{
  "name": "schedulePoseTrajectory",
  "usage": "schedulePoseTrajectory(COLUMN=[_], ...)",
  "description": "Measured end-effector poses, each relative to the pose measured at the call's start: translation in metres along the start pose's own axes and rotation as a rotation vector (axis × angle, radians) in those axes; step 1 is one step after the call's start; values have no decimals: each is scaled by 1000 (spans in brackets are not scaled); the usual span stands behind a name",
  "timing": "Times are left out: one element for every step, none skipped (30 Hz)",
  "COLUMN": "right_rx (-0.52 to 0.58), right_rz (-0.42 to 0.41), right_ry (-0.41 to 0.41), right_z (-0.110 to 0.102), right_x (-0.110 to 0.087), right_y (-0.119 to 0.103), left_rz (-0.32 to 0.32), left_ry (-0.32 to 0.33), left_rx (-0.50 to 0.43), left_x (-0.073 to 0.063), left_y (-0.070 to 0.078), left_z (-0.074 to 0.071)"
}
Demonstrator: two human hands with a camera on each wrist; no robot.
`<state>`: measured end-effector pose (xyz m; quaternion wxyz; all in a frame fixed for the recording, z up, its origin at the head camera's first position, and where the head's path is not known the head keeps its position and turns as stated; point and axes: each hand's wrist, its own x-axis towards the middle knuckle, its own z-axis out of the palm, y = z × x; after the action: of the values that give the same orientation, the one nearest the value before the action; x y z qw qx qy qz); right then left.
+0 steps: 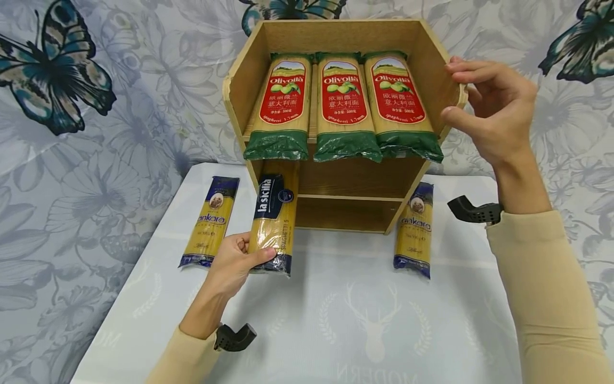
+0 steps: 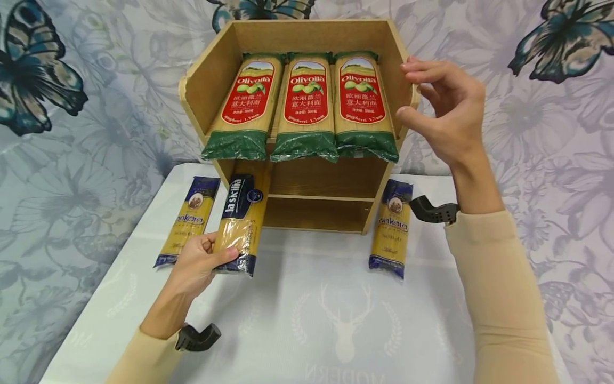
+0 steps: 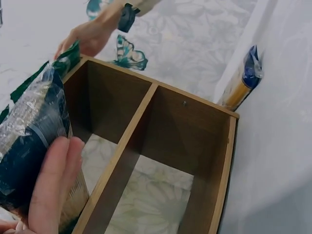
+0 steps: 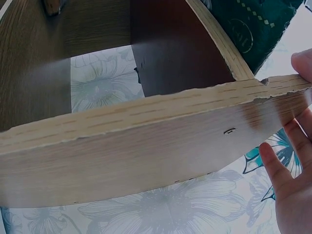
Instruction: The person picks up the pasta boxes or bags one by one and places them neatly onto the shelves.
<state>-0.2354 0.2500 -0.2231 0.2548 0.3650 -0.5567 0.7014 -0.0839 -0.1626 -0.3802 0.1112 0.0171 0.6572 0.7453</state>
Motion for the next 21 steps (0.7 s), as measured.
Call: schedulePoseTrajectory(right_rx=[-3,-6,-9,-8,-9,-12,-13,-12,-12,-10,-10,-11,-13,-15,-18,-18,-20,-23,-23,-23,-23], right_rz=[0,0,0,1,1,1,1,1,1,1,1,2,2,2,1,1,1,0,0,-1,-1], right_ry=[-1,-1,-2,-1,-1,-1,-1,0,0,1,1,1,0,-1,-2,-1,-1,-1,0,1,1], right_z=[0,0,0,0,0,0,0,0,0,0,0,-1,-1,-1,-1,-2,-2,-2,-2,-2,-2], right_x=[0,0,0,0,0,0,0,0,-1,-1,-1,-1,-1,-1,-1,-1,-1,0,0,0,0], right_y=[0,0,0,0,0,0,0,0,0,0,0,1,1,1,1,1,1,1,1,1,1], left_rz=[-5,-10,-16,-23,-29,-37,-44,-53,-60,-63,-61,-56,-46,-38,-26,-16,-7,-4,-6,-11,-14], left_ry=[6,13,21,30,38,47,57,66,74,77,80,81,78,74,67,63,57,56,57,59,61], left_rx=[4,9,9,7,5,4,2,-2,-11,-20,-28,-39,-52,-64,-75,-85,-91,-101,-109,-115,-120], left_x=[3,6,9,12,15,18,21,25,28,31,35,38,41,44,47,50,53,56,59,62,64], left_y=[1,2,3,4,5,5,6,6,7,7,7,7,7,7,7,8,8,9,9,10,10], left_z=[1,1,2,2,3,4,4,4,5,6,6,7,8,8,8,9,9,9,8,8,7])
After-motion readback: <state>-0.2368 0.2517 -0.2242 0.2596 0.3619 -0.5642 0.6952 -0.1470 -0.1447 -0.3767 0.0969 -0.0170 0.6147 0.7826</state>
